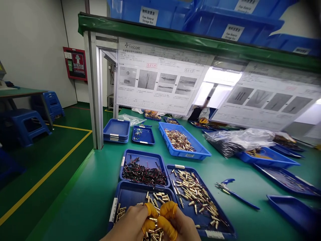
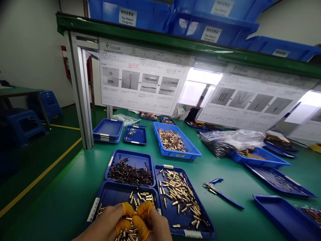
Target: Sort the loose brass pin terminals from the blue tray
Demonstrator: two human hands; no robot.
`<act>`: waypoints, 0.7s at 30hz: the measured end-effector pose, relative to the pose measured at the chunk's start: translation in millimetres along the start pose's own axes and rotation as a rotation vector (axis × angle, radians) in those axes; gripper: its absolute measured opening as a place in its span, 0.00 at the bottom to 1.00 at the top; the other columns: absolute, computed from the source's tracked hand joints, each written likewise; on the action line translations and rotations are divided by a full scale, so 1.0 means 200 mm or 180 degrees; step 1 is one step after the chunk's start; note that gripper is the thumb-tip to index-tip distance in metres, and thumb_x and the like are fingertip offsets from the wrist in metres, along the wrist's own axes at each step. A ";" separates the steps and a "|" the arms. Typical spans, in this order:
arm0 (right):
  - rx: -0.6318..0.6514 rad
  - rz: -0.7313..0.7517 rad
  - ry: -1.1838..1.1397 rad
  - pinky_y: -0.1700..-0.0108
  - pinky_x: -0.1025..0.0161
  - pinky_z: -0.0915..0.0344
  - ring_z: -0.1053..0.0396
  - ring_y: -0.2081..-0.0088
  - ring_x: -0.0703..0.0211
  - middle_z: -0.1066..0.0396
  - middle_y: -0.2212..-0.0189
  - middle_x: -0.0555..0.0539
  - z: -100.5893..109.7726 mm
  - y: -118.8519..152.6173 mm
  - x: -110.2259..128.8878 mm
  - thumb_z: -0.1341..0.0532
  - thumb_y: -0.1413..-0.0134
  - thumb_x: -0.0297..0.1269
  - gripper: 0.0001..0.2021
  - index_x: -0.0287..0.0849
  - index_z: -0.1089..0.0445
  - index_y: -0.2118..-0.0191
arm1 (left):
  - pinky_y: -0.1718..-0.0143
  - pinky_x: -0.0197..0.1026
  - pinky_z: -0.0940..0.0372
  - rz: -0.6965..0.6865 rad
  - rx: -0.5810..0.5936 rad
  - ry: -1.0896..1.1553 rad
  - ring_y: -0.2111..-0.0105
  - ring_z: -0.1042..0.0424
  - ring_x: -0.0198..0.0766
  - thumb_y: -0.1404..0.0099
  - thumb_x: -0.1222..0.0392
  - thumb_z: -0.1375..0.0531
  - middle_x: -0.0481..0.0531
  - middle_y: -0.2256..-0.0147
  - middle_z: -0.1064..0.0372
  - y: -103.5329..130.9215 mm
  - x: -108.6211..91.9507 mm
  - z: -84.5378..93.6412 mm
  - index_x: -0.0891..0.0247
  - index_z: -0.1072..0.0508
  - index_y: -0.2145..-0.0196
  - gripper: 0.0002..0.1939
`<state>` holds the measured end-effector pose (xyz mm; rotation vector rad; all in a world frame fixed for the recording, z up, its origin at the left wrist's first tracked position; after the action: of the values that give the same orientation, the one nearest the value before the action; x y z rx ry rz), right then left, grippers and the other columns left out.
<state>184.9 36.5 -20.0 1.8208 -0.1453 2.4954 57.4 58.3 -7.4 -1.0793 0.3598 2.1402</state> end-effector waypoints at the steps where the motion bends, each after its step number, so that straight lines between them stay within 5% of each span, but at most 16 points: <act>1: 0.0060 0.0052 -0.0047 0.73 0.66 0.36 0.33 0.76 0.58 0.30 0.78 0.48 0.00 0.00 0.02 0.39 0.54 0.45 0.12 0.42 0.34 0.70 | 0.64 0.37 0.40 0.0048 -0.0087 -0.0053 0.65 0.33 0.41 0.39 0.71 0.50 0.52 0.62 0.30 0.00 0.00 0.01 0.59 0.32 0.61 0.12; 5: 0.0190 0.0034 -0.0028 0.68 0.64 0.33 0.29 0.70 0.54 0.28 0.72 0.44 0.03 -0.01 0.07 0.39 0.52 0.42 0.10 0.41 0.32 0.69 | 0.60 0.40 0.41 0.0065 -0.0329 -0.0219 0.62 0.34 0.42 0.39 0.72 0.51 0.52 0.63 0.30 -0.02 -0.02 0.06 0.60 0.32 0.63 0.12; 12: 0.0328 -0.0116 0.0145 0.78 0.70 0.40 0.37 0.80 0.64 0.35 0.81 0.53 -0.03 0.01 0.07 0.38 0.54 0.34 0.05 0.41 0.33 0.77 | 0.55 0.42 0.44 -0.0214 -0.0096 -0.0231 0.63 0.35 0.41 0.41 0.74 0.51 0.50 0.64 0.31 0.00 -0.04 0.02 0.59 0.32 0.67 0.13; 21: 0.0907 -0.0563 -0.1399 0.72 0.67 0.35 0.30 0.74 0.60 0.34 0.80 0.55 -0.14 0.01 0.04 0.27 0.73 0.41 0.20 0.45 0.36 0.74 | 0.59 0.40 0.42 -0.0276 -0.0038 -0.0018 0.67 0.34 0.40 0.43 0.66 0.45 0.49 0.69 0.31 -0.02 -0.01 -0.06 0.59 0.32 0.72 0.04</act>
<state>156.3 37.2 -20.1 2.3510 0.3589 2.0496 69.1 54.1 -12.3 -1.0760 0.2928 2.0706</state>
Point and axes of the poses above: each hand's wrist, its own y-axis away from the middle knuckle, its own z-axis out of the back of the hand, x = y × z, the point moved 8 cm from there along -y, towards the middle knuckle
